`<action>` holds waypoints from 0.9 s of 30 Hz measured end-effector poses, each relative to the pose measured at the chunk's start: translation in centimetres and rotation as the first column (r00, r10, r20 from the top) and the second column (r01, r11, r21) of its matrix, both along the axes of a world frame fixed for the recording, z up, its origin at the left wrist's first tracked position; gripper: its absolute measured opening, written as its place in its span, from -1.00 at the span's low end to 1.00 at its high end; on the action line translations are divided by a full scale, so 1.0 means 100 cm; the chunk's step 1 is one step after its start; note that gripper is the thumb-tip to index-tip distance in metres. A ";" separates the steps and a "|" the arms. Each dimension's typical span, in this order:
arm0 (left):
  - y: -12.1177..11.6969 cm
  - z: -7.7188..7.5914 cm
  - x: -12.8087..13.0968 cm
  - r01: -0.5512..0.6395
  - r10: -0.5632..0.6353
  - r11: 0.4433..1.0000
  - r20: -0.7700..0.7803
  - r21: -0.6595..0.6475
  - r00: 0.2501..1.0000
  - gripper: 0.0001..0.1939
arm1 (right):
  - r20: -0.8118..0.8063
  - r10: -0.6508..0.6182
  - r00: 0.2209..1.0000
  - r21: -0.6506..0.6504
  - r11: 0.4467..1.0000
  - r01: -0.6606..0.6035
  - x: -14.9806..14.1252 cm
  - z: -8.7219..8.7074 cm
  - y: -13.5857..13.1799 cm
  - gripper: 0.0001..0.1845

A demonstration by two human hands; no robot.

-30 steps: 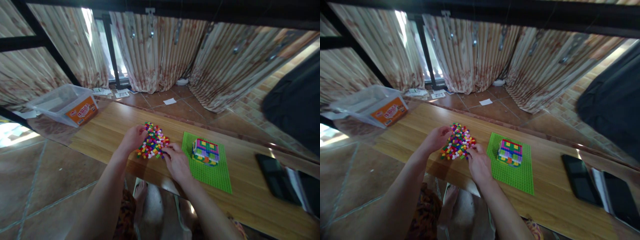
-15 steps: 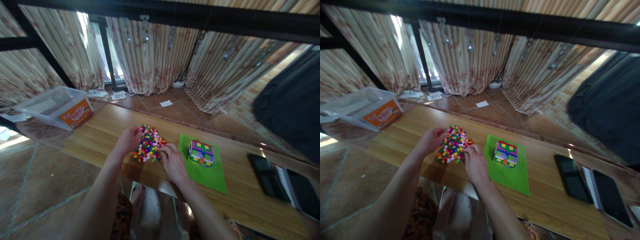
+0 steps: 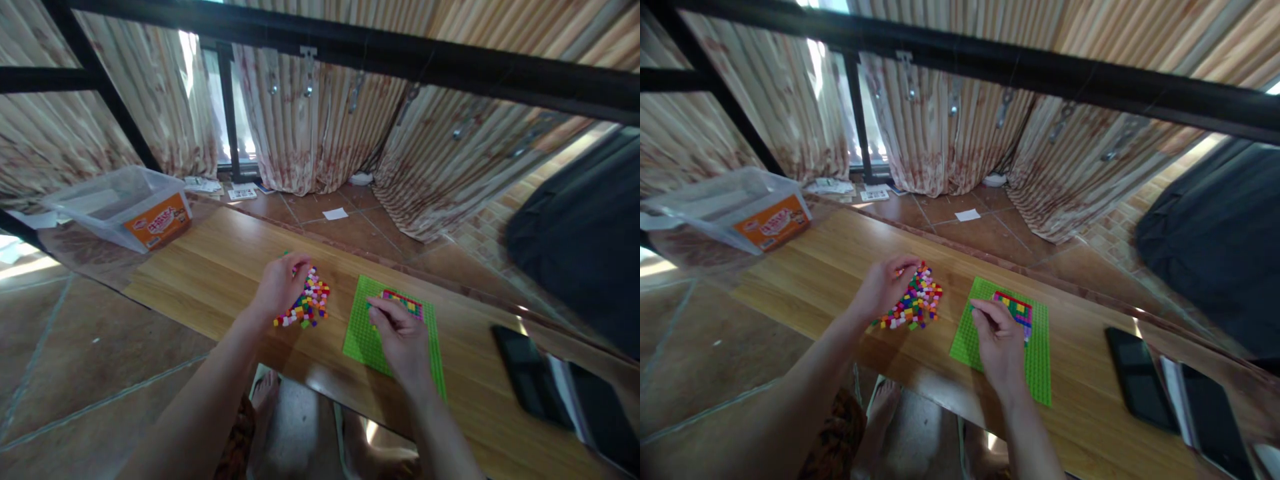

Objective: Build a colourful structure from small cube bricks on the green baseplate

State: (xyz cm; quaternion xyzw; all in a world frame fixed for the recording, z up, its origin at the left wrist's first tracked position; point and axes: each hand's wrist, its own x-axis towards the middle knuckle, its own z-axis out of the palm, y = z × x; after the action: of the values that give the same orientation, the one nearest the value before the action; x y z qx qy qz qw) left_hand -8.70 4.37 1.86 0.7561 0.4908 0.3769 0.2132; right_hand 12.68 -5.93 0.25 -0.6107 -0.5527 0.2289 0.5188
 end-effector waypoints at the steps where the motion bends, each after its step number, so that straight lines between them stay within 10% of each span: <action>1: -0.004 -0.001 0.007 0.039 -0.039 0.999 -0.003 0.010 0.999 -0.78 | -0.001 -0.023 1.000 0.002 1.000 0.023 0.006 0.000 -0.001 -0.76; 14: -0.037 -0.009 0.064 0.348 -0.345 0.937 -0.196 -0.020 0.918 -0.76 | 0.324 -0.214 0.921 -0.012 0.973 0.231 0.062 0.004 -0.015 -0.66; 27: -0.057 -0.019 0.087 0.470 -0.469 0.880 -0.298 -0.072 0.832 -0.71 | 0.521 -0.141 0.842 0.080 0.990 0.116 0.072 -0.003 -0.018 -0.73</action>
State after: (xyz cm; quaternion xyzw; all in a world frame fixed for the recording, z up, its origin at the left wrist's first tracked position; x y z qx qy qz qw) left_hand 0.03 -1.30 -0.03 0.9028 0.3166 0.1921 0.2187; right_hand 19.92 -7.69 -0.06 -0.6736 -0.6364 0.0053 0.3758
